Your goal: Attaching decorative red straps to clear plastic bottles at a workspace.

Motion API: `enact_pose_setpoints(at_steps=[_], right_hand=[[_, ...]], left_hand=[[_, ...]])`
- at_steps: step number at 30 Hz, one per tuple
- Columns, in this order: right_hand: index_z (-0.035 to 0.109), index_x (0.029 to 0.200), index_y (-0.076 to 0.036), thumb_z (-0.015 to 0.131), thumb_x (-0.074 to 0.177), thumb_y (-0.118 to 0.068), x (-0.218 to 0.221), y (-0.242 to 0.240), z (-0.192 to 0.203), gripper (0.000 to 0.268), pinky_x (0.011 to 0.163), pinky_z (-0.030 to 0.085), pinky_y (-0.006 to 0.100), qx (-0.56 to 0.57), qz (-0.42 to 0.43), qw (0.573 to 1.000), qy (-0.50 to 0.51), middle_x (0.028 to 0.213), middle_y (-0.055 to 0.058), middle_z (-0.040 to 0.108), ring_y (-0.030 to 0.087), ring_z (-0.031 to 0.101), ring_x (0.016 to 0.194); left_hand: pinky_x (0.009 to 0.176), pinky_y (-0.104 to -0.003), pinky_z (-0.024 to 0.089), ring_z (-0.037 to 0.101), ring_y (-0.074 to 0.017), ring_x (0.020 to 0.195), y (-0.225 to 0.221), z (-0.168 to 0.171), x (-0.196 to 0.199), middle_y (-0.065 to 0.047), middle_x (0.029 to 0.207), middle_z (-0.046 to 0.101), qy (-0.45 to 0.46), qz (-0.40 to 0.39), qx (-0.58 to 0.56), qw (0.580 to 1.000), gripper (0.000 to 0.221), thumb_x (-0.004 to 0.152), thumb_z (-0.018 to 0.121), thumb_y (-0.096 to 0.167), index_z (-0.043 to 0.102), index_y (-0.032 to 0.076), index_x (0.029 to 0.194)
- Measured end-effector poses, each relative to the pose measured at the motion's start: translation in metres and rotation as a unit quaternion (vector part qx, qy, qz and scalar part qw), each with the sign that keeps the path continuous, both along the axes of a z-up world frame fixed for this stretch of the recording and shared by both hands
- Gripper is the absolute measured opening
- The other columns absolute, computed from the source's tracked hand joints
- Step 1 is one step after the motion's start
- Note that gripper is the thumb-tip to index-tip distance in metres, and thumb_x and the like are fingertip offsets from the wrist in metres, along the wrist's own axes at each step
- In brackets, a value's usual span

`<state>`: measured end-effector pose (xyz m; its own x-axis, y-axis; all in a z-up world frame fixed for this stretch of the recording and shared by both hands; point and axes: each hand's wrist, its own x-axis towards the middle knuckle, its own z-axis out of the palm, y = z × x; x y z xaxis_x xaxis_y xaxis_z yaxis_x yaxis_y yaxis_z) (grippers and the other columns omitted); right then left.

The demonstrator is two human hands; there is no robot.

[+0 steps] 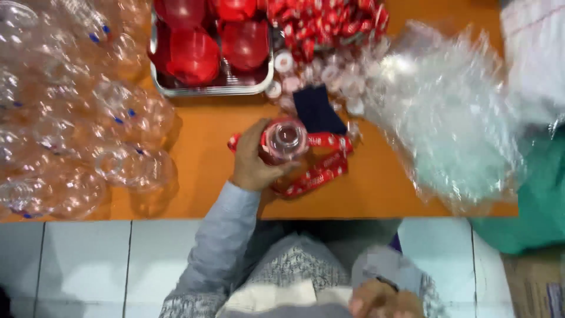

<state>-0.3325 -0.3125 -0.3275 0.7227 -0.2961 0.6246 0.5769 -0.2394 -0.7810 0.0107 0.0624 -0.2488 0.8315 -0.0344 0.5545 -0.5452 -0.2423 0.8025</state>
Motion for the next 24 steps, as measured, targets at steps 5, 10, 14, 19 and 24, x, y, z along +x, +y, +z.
enact_pose_setpoints(at_steps=[5,10,14,19,24], right_hand=[[0.056,0.114,0.016,0.063,0.081,-0.025,0.218,0.069,0.094,0.053,0.095,0.056,0.057,-0.008,0.018,0.998,-0.066,0.126,0.039,0.052,0.059,0.055,0.124],[0.071,0.121,0.001,0.081,0.091,-0.007,0.306,0.126,0.198,0.032,0.082,0.052,0.036,-0.230,-0.029,0.964,0.132,0.114,0.012,0.070,0.033,0.067,0.107],[0.074,0.118,-0.006,0.083,0.090,-0.024,0.363,0.120,0.136,0.034,0.086,0.051,0.043,-0.348,-0.028,0.925,0.151,0.099,0.012,0.070,0.035,0.065,0.098],[0.068,0.126,-0.001,0.087,0.079,-0.040,0.396,0.131,0.102,0.064,0.086,0.040,0.050,-0.419,-0.032,0.892,0.166,0.100,0.018,0.071,0.040,0.060,0.096],[0.069,0.130,-0.009,0.080,0.087,-0.020,0.399,0.131,0.090,0.046,0.090,0.037,0.043,-0.448,-0.025,0.884,0.127,0.099,0.009,0.073,0.031,0.058,0.097]], left_hand=[[0.095,-0.048,0.055,0.071,-0.0392,0.103,0.001,-0.002,0.005,-0.018,0.113,0.072,-0.008,0.051,0.037,0.998,0.096,0.052,0.099,0.054,0.064,0.003,0.125],[0.100,-0.043,0.052,0.070,-0.0338,0.108,-0.002,-0.007,0.004,-0.015,0.117,0.072,-0.024,0.039,0.059,0.997,0.094,0.057,0.098,0.057,0.063,0.006,0.128],[0.101,-0.043,0.052,0.069,-0.0344,0.110,-0.002,-0.006,-0.002,-0.016,0.120,0.071,-0.030,0.045,0.059,0.997,0.100,0.054,0.097,0.064,0.064,0.004,0.128],[0.101,-0.042,0.053,0.069,-0.0333,0.108,-0.002,0.005,-0.003,-0.016,0.118,0.071,-0.022,0.028,0.051,0.998,0.098,0.053,0.099,0.055,0.063,0.004,0.129],[0.100,-0.043,0.053,0.069,-0.0333,0.106,0.009,0.012,-0.003,-0.017,0.116,0.070,-0.023,0.037,0.041,0.998,0.097,0.054,0.098,0.055,0.064,0.003,0.129]])
